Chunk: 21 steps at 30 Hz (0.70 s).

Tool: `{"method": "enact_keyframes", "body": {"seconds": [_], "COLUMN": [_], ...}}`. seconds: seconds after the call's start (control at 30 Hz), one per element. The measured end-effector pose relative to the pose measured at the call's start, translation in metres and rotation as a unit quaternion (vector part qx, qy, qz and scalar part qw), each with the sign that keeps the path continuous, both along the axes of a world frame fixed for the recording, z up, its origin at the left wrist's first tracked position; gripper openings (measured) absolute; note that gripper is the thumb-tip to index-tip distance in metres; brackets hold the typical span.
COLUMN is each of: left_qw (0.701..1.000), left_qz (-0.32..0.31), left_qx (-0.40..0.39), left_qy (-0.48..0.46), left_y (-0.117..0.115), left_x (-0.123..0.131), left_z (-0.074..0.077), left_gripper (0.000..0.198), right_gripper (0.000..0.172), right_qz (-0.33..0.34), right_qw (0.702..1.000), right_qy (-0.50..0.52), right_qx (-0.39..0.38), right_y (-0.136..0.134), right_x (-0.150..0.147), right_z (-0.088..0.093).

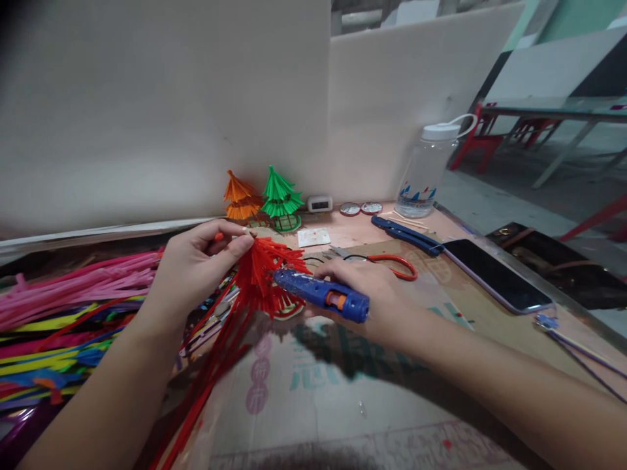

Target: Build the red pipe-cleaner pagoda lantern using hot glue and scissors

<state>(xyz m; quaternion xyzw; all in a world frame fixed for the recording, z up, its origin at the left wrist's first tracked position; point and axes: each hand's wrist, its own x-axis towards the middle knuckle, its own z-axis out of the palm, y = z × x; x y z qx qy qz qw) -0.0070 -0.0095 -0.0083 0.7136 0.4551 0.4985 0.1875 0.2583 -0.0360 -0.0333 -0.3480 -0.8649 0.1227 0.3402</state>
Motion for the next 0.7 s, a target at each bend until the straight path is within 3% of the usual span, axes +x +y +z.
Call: {"method": "enact_keyframes", "body": {"seconds": [0.47,0.7], "left_qw": [1.0,1.0], "left_qz": [0.021,0.004], "left_qx": [-0.006,0.013], "left_qy": [0.012,0.028], "left_y": [-0.002,0.0], "left_x": [0.003,-0.001], "left_z": [0.005,0.001], "left_gripper": [0.013,0.015], "right_gripper": [0.024,0.025], "right_qz": [-0.016,0.032], "right_qw": [0.999,0.998], "right_qy": [-0.021,0.046], "right_qx": [-0.025,-0.042], "right_y": [-0.001,0.005], "right_x": [-0.001,0.003], "right_z": [0.002,-0.016]}}
